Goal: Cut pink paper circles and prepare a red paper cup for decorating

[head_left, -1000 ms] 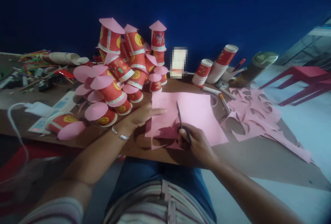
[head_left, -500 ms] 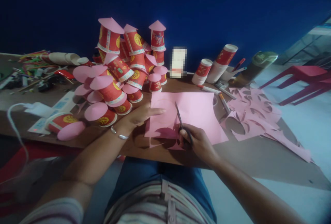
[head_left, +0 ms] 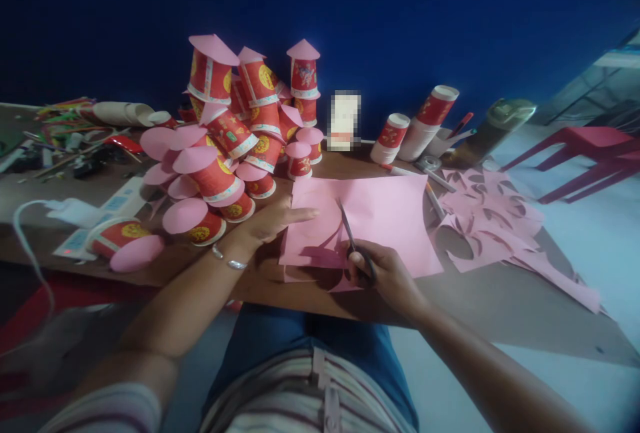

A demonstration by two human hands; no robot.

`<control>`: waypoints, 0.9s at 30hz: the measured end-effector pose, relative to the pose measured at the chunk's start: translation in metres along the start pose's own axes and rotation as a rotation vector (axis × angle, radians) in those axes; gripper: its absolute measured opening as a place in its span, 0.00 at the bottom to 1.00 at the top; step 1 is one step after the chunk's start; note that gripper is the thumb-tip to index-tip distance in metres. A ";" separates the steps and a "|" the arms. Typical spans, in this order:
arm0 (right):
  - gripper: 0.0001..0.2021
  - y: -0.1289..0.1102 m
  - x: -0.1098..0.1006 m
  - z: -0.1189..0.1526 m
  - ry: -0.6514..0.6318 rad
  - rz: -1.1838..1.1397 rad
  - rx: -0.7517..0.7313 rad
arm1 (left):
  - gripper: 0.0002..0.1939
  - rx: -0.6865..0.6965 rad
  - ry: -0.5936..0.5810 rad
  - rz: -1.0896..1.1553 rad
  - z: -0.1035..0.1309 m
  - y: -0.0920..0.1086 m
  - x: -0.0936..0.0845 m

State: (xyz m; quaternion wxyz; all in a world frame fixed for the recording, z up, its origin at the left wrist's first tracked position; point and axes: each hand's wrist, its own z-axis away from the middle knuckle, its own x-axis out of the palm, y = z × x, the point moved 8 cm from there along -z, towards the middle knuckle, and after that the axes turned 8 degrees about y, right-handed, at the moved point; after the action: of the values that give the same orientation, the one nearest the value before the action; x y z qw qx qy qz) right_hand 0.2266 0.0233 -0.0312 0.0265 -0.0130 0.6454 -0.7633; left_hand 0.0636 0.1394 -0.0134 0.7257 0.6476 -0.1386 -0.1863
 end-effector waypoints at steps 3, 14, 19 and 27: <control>0.25 0.001 0.000 0.000 -0.004 0.004 -0.002 | 0.28 0.005 0.002 0.018 0.000 -0.001 0.000; 0.26 0.004 -0.004 0.000 0.022 0.049 -0.023 | 0.25 0.032 0.000 0.002 -0.002 -0.003 -0.004; 0.26 0.004 -0.005 -0.001 0.027 0.080 -0.032 | 0.24 0.037 -0.014 0.000 -0.002 -0.003 -0.003; 0.23 0.003 -0.004 -0.002 0.030 0.095 -0.052 | 0.20 0.017 -0.016 0.044 -0.002 -0.004 -0.002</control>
State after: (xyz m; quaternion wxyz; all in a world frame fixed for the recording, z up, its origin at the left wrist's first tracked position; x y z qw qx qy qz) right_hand 0.2305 0.0248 -0.0343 0.0528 0.0282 0.6650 -0.7444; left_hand 0.0628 0.1417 -0.0173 0.7229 0.6491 -0.1603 -0.1744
